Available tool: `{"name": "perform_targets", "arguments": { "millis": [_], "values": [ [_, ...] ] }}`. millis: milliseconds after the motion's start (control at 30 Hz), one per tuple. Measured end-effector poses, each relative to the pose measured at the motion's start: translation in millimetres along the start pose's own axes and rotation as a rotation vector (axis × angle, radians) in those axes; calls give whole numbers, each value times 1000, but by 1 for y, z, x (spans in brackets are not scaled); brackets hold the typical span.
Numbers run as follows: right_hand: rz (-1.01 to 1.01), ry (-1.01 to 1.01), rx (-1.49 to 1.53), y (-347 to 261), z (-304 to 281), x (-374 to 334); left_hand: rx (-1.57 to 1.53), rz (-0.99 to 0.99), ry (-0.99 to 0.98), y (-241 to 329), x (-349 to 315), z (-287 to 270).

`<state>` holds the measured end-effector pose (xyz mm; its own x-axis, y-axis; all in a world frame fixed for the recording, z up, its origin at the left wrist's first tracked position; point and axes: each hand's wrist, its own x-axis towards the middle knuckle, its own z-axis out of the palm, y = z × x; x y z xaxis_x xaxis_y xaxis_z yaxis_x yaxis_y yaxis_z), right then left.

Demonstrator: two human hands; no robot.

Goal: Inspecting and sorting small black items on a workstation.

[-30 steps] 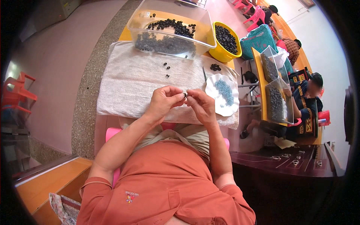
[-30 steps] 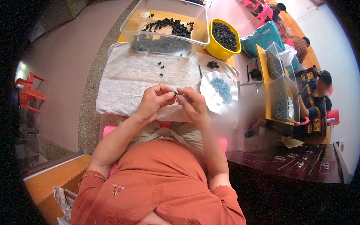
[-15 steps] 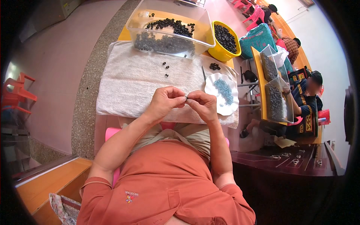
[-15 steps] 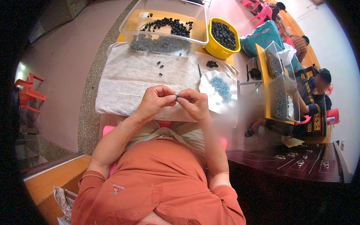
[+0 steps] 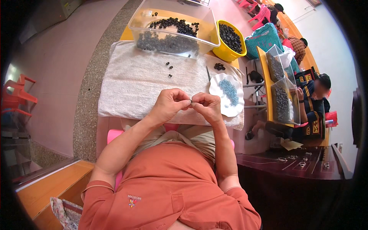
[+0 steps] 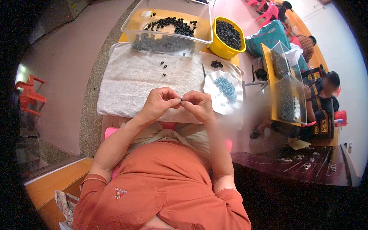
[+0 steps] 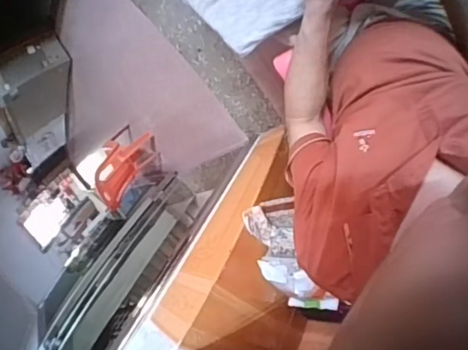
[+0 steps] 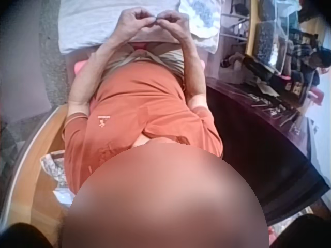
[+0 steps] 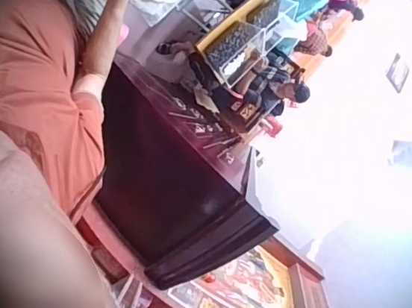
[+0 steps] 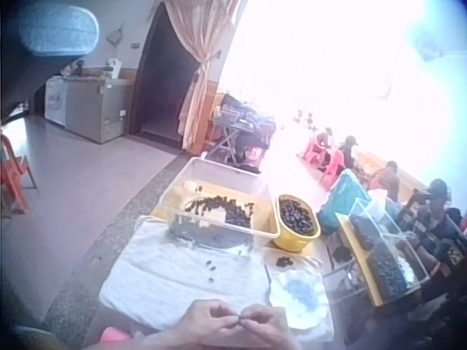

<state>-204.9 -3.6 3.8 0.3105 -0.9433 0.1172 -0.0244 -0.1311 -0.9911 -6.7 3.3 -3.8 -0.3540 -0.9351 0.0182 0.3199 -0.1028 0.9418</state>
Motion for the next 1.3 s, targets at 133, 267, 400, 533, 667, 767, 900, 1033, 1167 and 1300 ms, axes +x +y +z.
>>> {"name": "perform_targets", "arguments": {
  "millis": [133,267,400,533,667,767,900,1033,1167,1300],
  "values": [
    [21,10,25,1,1,0,45,-2,18,1,-1,0],
    [52,-13,71,1,2,0,64,4,26,-1,0,1],
    [109,6,66,-5,4,1,55,-1,25,3,1,-3],
    [90,-25,49,-2,4,0,49,17,17,2,1,-4],
    [55,-28,24,3,2,0,58,7,18,2,1,-3],
    [69,-14,16,2,0,0,121,12,9,1,2,-3],
    [69,-14,24,8,-1,1,142,17,-2,1,1,-3],
    [-18,9,80,15,0,1,179,10,4,1,0,0],
    [88,25,169,2,8,2,161,23,1,4,1,-3],
    [99,27,103,9,4,2,168,25,7,2,2,-4]
  ]
}}
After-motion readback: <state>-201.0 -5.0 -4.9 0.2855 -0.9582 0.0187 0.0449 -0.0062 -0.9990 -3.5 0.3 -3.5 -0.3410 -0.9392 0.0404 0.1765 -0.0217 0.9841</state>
